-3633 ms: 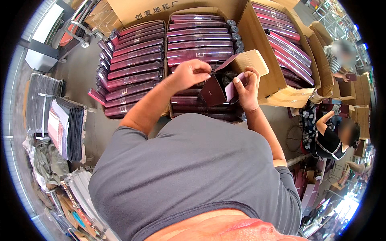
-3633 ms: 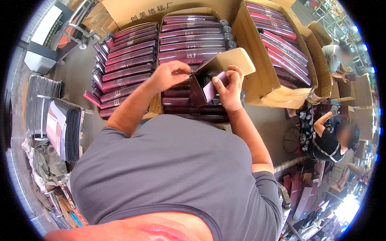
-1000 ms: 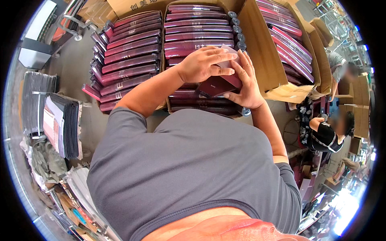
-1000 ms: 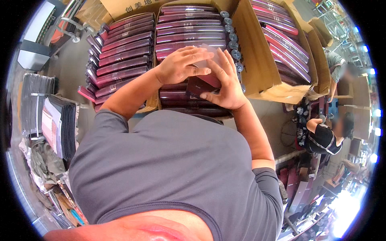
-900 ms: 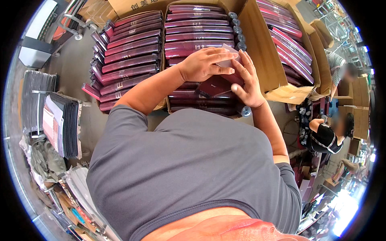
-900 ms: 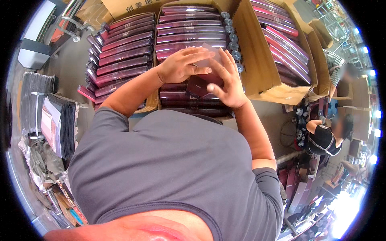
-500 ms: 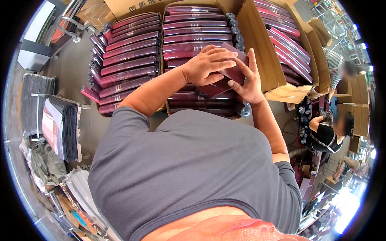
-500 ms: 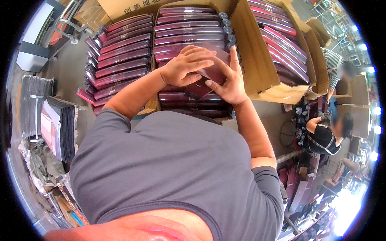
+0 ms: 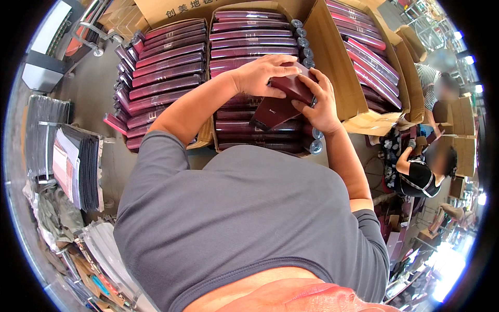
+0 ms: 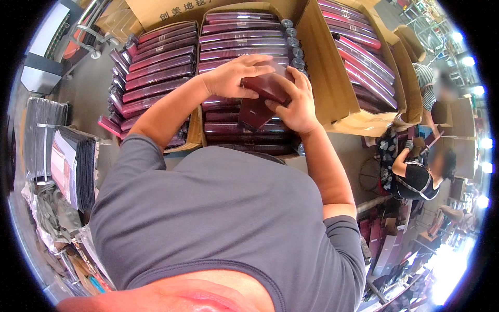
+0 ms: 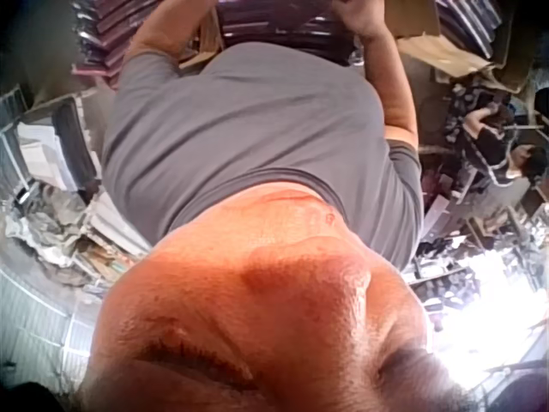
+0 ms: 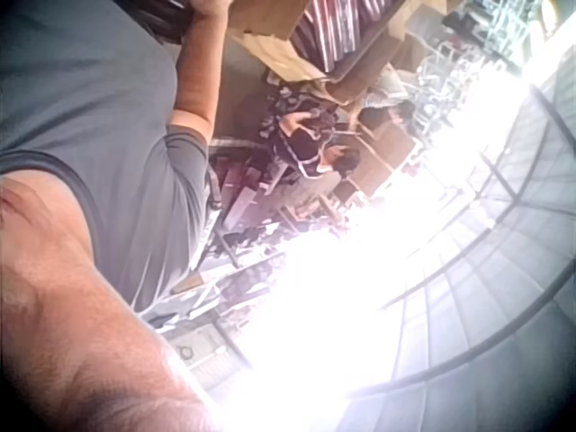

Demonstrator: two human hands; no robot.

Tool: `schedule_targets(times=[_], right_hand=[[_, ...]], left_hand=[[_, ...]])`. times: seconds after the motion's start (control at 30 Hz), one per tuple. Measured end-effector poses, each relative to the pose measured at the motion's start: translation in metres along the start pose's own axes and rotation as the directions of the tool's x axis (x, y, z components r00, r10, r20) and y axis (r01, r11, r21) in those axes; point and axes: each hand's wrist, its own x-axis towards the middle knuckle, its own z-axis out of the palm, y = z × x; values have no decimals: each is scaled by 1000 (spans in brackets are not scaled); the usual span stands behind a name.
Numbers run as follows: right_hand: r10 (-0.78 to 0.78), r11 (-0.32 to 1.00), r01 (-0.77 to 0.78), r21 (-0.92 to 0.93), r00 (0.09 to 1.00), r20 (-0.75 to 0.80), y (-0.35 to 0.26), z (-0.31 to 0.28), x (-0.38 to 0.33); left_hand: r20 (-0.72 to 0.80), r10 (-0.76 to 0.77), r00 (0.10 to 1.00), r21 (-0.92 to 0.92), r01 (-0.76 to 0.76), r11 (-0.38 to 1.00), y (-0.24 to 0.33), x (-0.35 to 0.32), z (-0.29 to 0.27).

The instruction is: The person places multiple maroon product boxes into a larger cardboard shipping box, arranging them in neat rows. They then remove some boxes, open them to reveal rolled items, and repack them into the larger box.

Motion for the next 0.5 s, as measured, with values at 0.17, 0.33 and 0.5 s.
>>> schedule_targets(times=[0.17,0.33,0.5], right_hand=[[-96,989,105,100,992,-87,19,15,-8],[-138,970,154,190,986,-99,29,17,-20],[-153,958,180,221,979,-134,30,23,-26]], left_hand=[[-101,56,993,-134,-70,989,-1,1,15],[-55,32,998,-169,-40,985,5,2,20],[-70,54,996,-132,-63,989,5,-3,24]])
